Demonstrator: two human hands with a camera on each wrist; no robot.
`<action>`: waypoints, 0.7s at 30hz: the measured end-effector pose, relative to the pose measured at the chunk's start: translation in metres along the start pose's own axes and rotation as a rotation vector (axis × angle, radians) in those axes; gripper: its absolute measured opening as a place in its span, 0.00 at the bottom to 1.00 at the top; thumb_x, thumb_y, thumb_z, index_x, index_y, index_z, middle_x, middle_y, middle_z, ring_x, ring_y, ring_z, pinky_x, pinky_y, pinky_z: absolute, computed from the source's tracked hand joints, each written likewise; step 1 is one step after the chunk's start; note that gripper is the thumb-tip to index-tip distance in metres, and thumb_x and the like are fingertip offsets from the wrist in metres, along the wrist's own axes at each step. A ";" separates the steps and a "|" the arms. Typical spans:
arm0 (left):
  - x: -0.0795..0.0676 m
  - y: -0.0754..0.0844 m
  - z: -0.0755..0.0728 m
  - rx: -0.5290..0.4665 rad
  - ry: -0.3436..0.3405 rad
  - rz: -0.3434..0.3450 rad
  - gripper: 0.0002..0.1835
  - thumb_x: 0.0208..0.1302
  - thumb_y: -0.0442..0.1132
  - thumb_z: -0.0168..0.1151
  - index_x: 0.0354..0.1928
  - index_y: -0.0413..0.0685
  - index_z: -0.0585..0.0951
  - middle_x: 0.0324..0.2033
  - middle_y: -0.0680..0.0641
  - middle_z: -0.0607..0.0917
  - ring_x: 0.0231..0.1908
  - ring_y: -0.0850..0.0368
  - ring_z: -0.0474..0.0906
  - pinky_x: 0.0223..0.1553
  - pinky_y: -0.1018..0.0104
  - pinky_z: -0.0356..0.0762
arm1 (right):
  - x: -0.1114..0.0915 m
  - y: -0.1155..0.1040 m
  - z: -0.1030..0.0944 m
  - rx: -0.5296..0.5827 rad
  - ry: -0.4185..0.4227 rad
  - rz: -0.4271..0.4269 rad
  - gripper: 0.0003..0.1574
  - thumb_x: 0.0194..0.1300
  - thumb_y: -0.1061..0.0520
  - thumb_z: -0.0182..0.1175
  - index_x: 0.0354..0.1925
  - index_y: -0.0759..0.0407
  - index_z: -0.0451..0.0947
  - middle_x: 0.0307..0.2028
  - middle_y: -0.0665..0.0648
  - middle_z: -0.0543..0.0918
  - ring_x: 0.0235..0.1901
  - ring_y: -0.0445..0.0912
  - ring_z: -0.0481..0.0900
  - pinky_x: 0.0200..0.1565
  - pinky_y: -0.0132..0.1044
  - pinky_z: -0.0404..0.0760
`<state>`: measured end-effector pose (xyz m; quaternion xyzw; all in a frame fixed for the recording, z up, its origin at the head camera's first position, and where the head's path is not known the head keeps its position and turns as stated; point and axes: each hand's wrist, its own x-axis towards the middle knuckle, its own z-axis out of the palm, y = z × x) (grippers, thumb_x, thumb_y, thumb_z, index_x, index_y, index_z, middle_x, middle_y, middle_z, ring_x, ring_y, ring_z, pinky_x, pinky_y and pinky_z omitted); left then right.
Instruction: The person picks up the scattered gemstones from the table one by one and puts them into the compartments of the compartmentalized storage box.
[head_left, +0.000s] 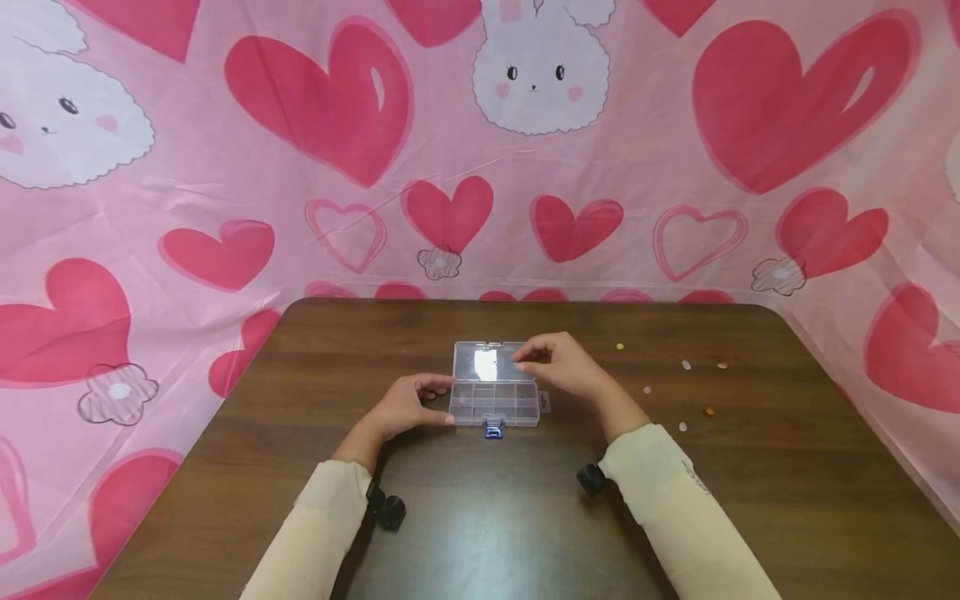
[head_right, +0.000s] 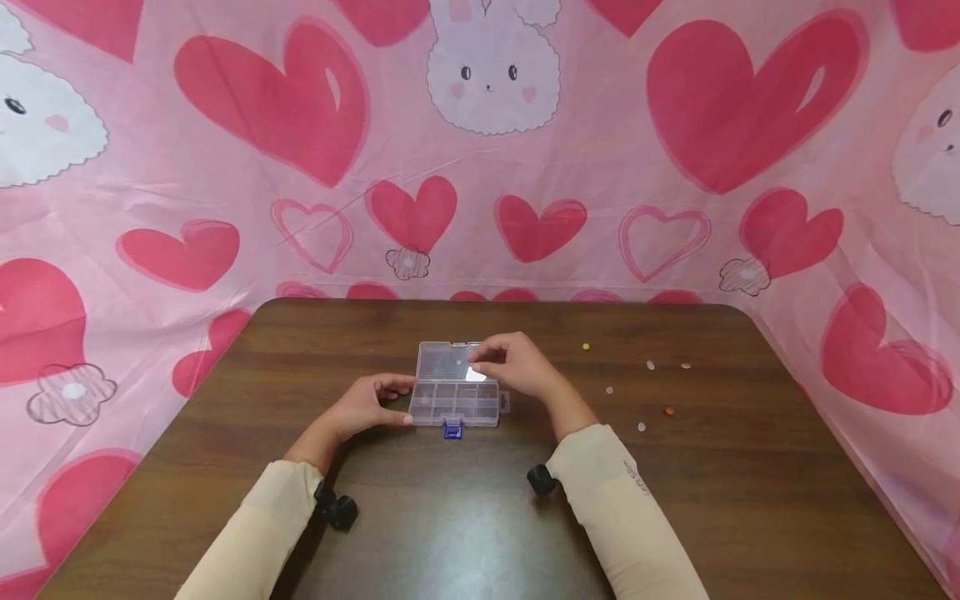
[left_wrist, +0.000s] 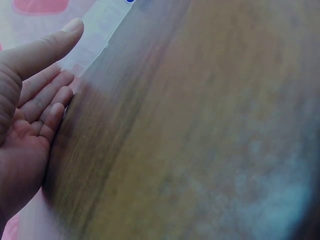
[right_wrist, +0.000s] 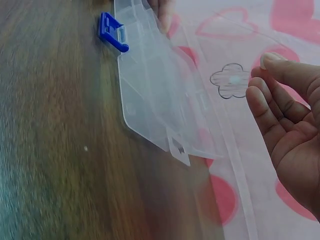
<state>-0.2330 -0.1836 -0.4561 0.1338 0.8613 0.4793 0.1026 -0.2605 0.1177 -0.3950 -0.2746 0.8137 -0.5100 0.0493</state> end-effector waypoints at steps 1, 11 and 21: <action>0.000 0.000 0.000 -0.001 -0.002 0.001 0.34 0.44 0.45 0.81 0.57 0.49 0.81 0.52 0.50 0.83 0.52 0.51 0.76 0.59 0.52 0.71 | 0.001 0.000 0.001 0.001 -0.005 0.000 0.11 0.60 0.64 0.68 0.41 0.69 0.84 0.37 0.56 0.86 0.34 0.48 0.78 0.37 0.34 0.80; 0.000 0.001 0.000 -0.017 -0.008 -0.003 0.34 0.44 0.44 0.81 0.57 0.49 0.81 0.53 0.49 0.82 0.53 0.50 0.75 0.60 0.51 0.70 | 0.013 0.003 0.016 -0.024 -0.033 0.002 0.08 0.60 0.65 0.68 0.40 0.64 0.86 0.39 0.56 0.87 0.36 0.47 0.79 0.40 0.36 0.80; -0.001 0.001 -0.002 -0.010 -0.017 -0.007 0.35 0.44 0.47 0.81 0.58 0.50 0.81 0.53 0.50 0.82 0.53 0.51 0.75 0.59 0.51 0.71 | 0.024 0.006 0.034 -0.098 -0.101 0.016 0.07 0.59 0.65 0.68 0.39 0.65 0.86 0.36 0.52 0.86 0.36 0.46 0.78 0.42 0.37 0.81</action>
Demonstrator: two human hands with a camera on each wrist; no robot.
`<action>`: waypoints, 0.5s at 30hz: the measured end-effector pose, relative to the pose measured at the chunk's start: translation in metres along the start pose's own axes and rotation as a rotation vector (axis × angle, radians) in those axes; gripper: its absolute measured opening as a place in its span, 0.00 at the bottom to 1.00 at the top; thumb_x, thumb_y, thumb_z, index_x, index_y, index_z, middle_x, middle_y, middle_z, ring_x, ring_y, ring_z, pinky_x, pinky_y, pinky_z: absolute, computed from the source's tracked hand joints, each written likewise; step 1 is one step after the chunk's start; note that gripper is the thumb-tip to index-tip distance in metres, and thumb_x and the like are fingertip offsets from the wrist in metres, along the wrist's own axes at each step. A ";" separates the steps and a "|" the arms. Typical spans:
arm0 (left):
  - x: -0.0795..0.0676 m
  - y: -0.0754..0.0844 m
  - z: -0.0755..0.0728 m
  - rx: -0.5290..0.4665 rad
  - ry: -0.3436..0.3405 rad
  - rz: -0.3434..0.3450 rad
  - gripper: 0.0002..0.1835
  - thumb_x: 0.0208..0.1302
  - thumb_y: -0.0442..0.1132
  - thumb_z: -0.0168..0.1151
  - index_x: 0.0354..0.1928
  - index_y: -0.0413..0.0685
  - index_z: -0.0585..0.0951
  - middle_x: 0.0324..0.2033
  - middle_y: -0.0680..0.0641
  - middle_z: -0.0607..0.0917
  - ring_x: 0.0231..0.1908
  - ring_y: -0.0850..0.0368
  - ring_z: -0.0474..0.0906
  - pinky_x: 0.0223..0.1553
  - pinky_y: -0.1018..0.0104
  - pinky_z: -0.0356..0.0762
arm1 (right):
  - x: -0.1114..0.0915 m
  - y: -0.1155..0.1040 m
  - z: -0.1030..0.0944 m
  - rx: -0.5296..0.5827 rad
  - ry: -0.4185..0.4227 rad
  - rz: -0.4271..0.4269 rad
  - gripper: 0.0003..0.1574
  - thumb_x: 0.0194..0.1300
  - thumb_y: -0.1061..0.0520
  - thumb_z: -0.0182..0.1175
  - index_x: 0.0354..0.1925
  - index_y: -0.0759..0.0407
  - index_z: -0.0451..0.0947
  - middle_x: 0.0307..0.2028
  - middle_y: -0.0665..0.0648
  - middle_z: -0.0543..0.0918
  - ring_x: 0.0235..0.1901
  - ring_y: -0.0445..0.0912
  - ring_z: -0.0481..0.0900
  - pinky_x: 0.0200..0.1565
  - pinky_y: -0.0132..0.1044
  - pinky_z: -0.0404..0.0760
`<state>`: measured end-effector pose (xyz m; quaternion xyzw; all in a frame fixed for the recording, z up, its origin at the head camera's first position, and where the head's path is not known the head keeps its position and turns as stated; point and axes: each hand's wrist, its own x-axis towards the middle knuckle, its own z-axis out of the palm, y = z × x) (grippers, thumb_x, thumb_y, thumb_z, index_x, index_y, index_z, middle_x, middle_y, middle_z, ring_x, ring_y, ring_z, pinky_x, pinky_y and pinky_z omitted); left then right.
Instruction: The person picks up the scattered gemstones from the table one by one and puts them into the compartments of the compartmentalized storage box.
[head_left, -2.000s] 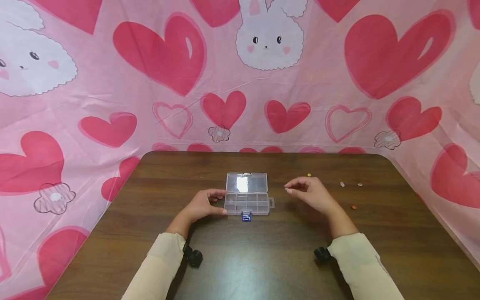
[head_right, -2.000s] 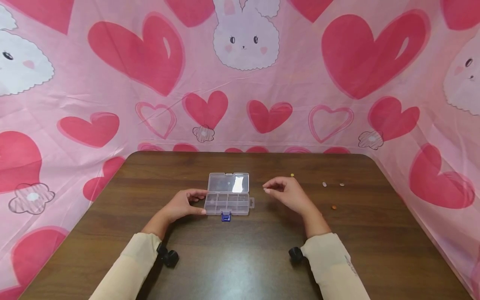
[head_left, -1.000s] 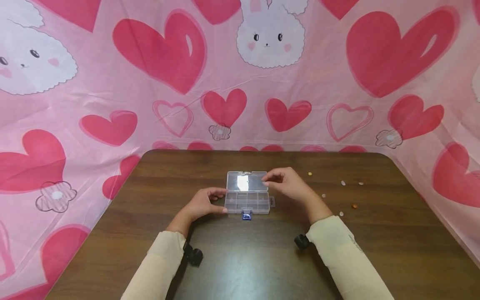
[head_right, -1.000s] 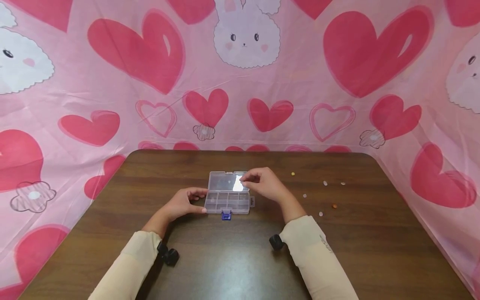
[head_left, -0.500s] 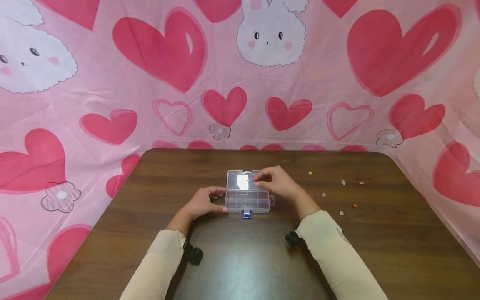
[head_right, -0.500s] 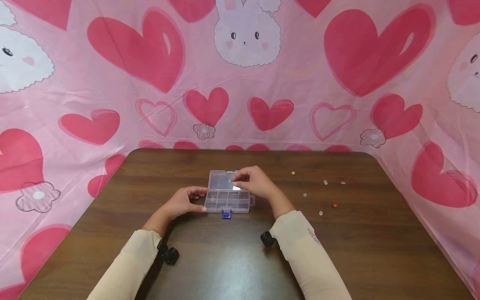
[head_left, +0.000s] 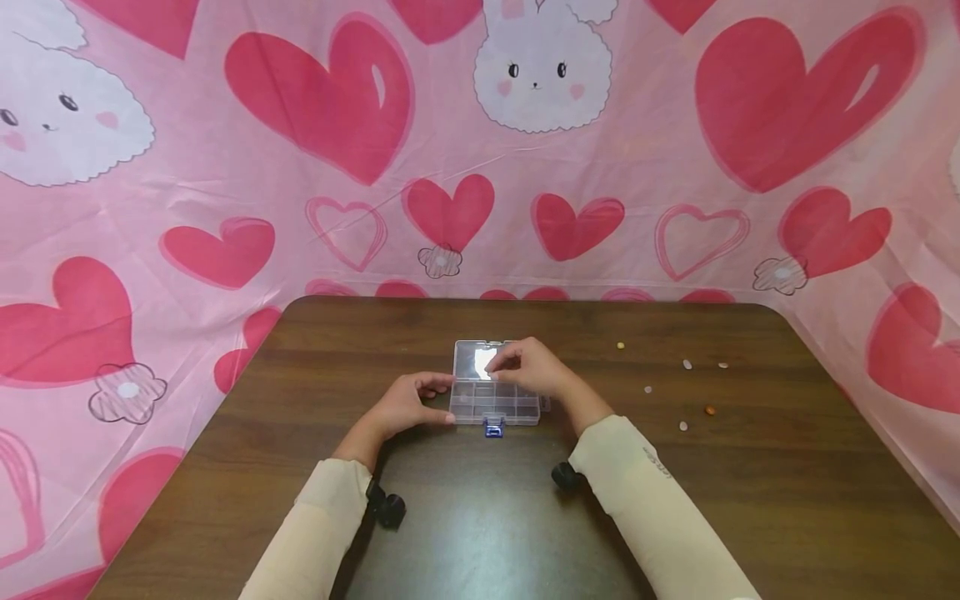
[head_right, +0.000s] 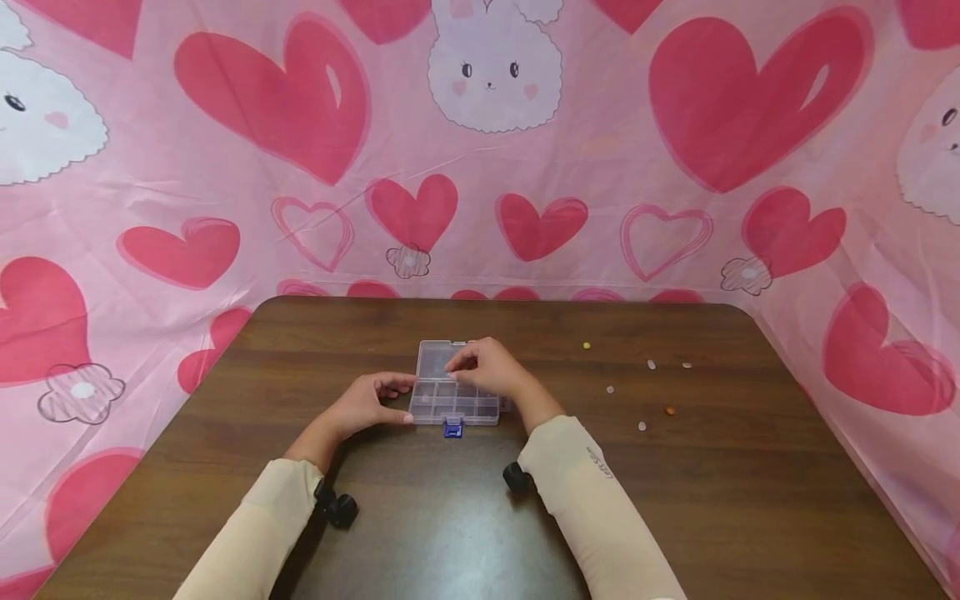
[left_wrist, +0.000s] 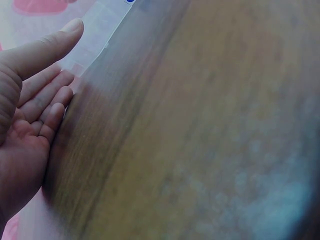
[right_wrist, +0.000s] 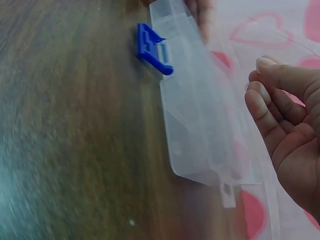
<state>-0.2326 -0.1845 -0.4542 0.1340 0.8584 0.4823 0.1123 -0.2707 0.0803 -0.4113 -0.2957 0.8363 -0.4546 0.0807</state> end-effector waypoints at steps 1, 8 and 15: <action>0.000 0.000 0.000 0.000 -0.001 0.002 0.35 0.44 0.47 0.81 0.58 0.50 0.81 0.53 0.50 0.82 0.53 0.51 0.75 0.59 0.51 0.71 | 0.001 0.000 0.001 -0.006 -0.005 0.006 0.07 0.59 0.65 0.68 0.39 0.64 0.86 0.36 0.52 0.86 0.36 0.46 0.78 0.42 0.37 0.81; 0.000 -0.001 0.000 0.002 0.001 -0.003 0.36 0.43 0.47 0.81 0.58 0.51 0.81 0.53 0.51 0.82 0.52 0.52 0.75 0.59 0.52 0.71 | 0.004 0.004 0.010 -0.040 -0.028 0.011 0.05 0.58 0.66 0.69 0.36 0.61 0.87 0.33 0.51 0.84 0.34 0.45 0.78 0.40 0.35 0.81; 0.000 0.000 0.000 0.011 0.010 -0.003 0.35 0.43 0.47 0.82 0.57 0.52 0.81 0.52 0.52 0.82 0.52 0.52 0.75 0.59 0.52 0.71 | 0.006 0.005 0.016 -0.077 -0.041 0.016 0.04 0.57 0.66 0.70 0.34 0.61 0.87 0.30 0.50 0.84 0.32 0.43 0.77 0.37 0.34 0.80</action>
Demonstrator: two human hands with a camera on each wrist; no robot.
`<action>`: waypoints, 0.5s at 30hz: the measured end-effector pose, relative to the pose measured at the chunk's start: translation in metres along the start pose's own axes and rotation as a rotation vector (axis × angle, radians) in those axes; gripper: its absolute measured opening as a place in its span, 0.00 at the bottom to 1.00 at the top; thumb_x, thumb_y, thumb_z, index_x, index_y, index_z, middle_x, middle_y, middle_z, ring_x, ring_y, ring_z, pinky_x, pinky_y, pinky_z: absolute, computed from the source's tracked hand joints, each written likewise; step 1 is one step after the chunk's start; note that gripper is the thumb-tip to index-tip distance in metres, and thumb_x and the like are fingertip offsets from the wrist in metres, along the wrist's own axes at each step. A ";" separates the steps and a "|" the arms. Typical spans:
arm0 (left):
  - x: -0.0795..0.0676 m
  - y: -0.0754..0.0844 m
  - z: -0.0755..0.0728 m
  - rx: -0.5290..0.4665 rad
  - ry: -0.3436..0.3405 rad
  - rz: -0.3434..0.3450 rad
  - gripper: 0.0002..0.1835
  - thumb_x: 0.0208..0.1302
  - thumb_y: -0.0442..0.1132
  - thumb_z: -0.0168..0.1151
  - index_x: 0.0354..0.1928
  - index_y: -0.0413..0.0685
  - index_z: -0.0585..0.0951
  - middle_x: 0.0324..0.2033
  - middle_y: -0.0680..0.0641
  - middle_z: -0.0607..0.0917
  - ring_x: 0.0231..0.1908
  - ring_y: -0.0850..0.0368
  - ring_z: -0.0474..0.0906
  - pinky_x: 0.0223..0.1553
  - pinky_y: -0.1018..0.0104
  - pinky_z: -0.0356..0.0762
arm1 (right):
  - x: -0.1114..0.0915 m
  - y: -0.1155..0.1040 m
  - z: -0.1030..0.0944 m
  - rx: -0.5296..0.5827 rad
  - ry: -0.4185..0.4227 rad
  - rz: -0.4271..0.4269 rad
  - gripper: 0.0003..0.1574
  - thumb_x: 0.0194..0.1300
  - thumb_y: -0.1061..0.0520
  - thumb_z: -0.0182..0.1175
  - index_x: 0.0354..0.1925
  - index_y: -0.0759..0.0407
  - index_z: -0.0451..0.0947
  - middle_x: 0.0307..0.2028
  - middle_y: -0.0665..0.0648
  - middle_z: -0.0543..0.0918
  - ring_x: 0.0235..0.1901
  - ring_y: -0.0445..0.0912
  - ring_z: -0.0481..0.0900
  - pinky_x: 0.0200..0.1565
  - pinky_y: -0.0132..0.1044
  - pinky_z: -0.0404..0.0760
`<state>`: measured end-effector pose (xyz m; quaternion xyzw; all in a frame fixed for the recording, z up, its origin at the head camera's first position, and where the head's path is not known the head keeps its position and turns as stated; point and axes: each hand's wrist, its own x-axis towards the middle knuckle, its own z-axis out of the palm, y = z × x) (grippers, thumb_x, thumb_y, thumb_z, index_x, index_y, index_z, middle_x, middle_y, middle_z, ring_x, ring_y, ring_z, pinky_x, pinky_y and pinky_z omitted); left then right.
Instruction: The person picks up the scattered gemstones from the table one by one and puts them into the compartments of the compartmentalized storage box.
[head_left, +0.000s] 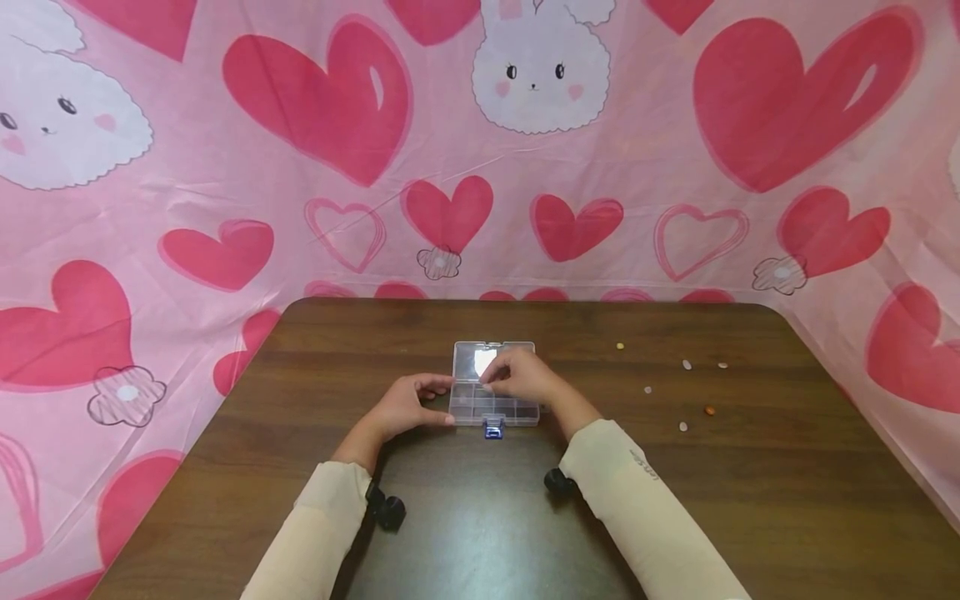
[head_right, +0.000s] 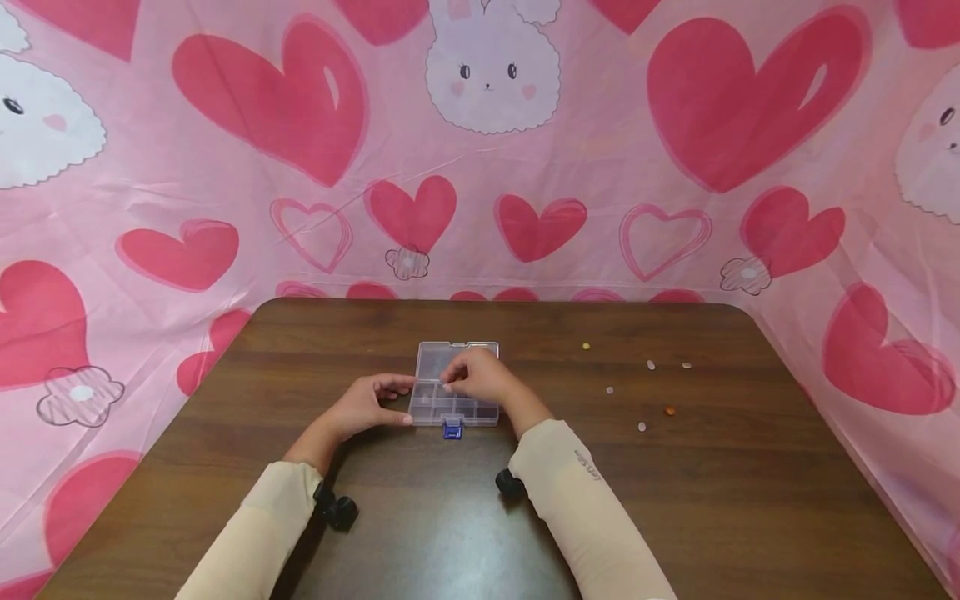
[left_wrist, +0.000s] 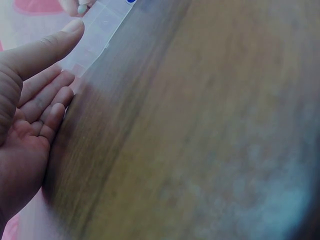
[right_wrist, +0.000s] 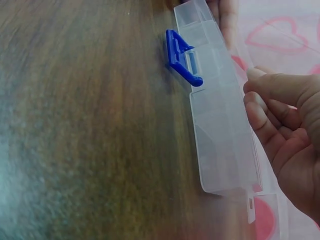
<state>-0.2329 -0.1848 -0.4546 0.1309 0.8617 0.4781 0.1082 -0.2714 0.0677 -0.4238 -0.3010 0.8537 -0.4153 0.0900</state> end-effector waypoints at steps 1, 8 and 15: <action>0.000 0.000 0.000 0.000 0.001 0.001 0.35 0.43 0.48 0.82 0.57 0.52 0.81 0.52 0.52 0.82 0.52 0.52 0.75 0.59 0.52 0.71 | 0.000 0.000 0.001 0.000 -0.003 -0.002 0.04 0.57 0.66 0.70 0.34 0.61 0.87 0.30 0.50 0.84 0.31 0.42 0.77 0.37 0.33 0.80; -0.001 -0.001 0.001 0.005 0.012 -0.004 0.35 0.43 0.48 0.81 0.57 0.52 0.81 0.52 0.52 0.83 0.52 0.52 0.75 0.59 0.52 0.71 | -0.001 0.002 0.001 0.015 0.008 -0.002 0.05 0.56 0.67 0.70 0.34 0.62 0.87 0.30 0.50 0.85 0.31 0.42 0.78 0.38 0.33 0.81; 0.000 0.000 0.002 0.006 0.017 -0.006 0.35 0.42 0.47 0.82 0.57 0.52 0.82 0.51 0.52 0.83 0.51 0.52 0.76 0.59 0.52 0.71 | -0.008 -0.003 -0.004 0.098 0.043 0.051 0.07 0.56 0.67 0.70 0.36 0.63 0.86 0.32 0.51 0.84 0.33 0.45 0.79 0.40 0.36 0.81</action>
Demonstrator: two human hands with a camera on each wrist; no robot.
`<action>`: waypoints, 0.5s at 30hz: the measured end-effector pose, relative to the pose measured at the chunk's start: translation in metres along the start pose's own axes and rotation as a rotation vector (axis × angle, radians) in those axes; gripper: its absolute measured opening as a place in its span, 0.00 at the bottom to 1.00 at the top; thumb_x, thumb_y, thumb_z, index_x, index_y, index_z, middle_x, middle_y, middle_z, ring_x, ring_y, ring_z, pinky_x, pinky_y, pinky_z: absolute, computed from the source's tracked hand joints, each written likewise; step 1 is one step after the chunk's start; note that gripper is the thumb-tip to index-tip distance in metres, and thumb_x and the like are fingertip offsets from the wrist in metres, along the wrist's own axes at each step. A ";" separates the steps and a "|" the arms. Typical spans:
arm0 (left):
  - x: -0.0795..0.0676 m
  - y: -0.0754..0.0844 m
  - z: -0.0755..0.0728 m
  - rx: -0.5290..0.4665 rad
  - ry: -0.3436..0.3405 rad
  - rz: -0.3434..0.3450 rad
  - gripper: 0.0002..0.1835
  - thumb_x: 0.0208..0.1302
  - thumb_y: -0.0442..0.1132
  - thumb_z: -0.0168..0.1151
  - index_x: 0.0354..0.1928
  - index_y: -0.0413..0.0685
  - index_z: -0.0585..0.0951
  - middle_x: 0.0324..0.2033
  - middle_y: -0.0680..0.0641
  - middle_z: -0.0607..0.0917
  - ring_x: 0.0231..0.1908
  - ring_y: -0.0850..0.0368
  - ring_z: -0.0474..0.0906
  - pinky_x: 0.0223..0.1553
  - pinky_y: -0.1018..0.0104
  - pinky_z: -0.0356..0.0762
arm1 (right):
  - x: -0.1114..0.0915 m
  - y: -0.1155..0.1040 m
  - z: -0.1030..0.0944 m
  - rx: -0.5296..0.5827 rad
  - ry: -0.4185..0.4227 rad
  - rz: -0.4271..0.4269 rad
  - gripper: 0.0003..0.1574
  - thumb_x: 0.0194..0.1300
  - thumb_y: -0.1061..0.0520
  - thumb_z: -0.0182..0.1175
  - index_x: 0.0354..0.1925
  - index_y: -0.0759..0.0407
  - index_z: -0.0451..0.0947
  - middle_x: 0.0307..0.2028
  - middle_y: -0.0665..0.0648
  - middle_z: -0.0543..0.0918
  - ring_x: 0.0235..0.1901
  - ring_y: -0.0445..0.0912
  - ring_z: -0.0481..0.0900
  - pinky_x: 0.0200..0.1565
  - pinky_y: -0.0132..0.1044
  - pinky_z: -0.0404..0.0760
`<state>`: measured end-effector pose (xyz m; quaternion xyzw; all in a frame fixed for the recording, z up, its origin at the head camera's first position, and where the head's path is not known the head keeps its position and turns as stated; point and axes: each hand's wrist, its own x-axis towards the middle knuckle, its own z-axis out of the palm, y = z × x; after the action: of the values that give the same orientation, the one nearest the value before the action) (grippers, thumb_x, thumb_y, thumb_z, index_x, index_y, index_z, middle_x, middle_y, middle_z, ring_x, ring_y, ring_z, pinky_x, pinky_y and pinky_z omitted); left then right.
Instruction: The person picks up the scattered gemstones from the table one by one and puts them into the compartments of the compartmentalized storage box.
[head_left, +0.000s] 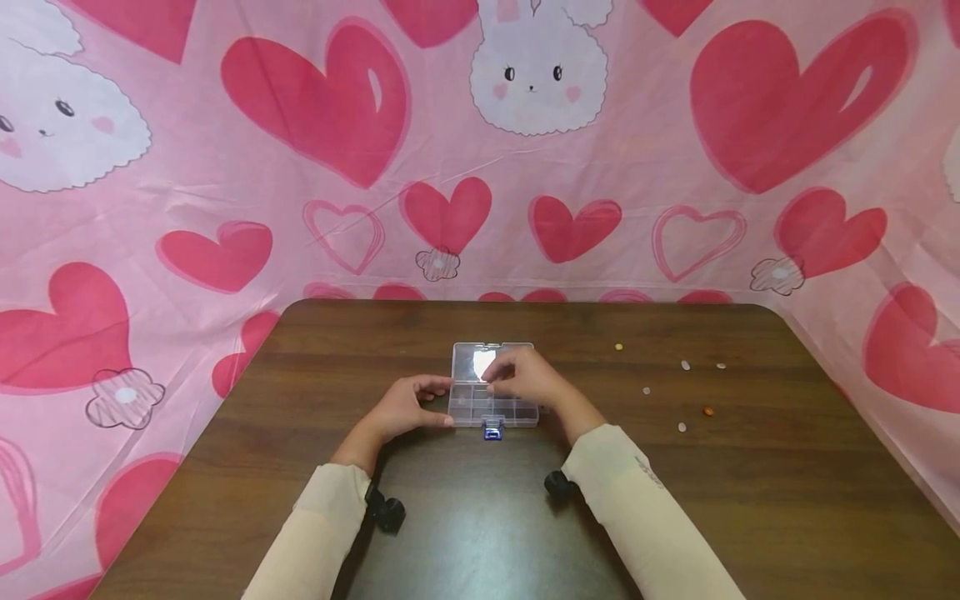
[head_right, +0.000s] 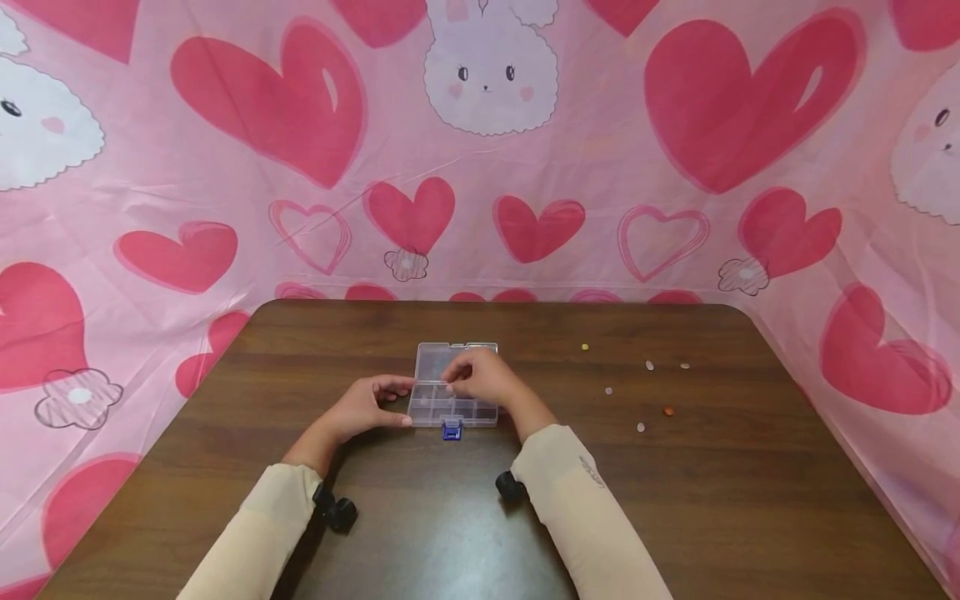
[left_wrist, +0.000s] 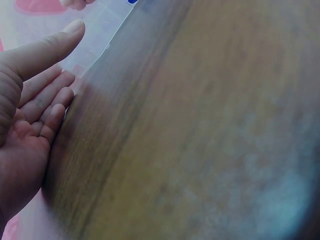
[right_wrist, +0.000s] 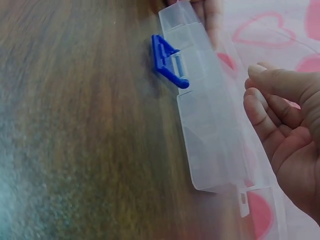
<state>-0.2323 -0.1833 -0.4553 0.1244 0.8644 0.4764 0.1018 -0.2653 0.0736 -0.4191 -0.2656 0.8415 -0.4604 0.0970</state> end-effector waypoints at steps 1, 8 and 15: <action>0.000 0.000 0.000 0.000 -0.001 -0.001 0.35 0.42 0.47 0.82 0.57 0.52 0.82 0.51 0.52 0.83 0.52 0.52 0.76 0.59 0.52 0.71 | -0.001 -0.001 -0.001 0.007 0.005 0.007 0.07 0.56 0.67 0.70 0.36 0.63 0.86 0.32 0.51 0.84 0.33 0.45 0.79 0.40 0.36 0.81; 0.000 0.000 -0.001 -0.003 0.002 -0.006 0.35 0.42 0.48 0.82 0.57 0.53 0.81 0.52 0.52 0.83 0.52 0.51 0.75 0.58 0.52 0.72 | -0.008 -0.005 -0.005 0.044 0.054 -0.029 0.11 0.54 0.65 0.73 0.38 0.65 0.86 0.33 0.53 0.85 0.33 0.46 0.79 0.40 0.37 0.81; -0.001 0.000 0.000 0.000 -0.002 -0.010 0.35 0.42 0.48 0.82 0.57 0.52 0.81 0.52 0.52 0.83 0.52 0.52 0.75 0.59 0.52 0.72 | -0.022 -0.004 -0.010 0.081 0.098 -0.061 0.15 0.53 0.62 0.74 0.40 0.65 0.85 0.36 0.55 0.86 0.34 0.45 0.80 0.40 0.38 0.81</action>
<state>-0.2318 -0.1836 -0.4553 0.1207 0.8650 0.4756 0.1048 -0.2493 0.0911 -0.4118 -0.2641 0.8174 -0.5093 0.0520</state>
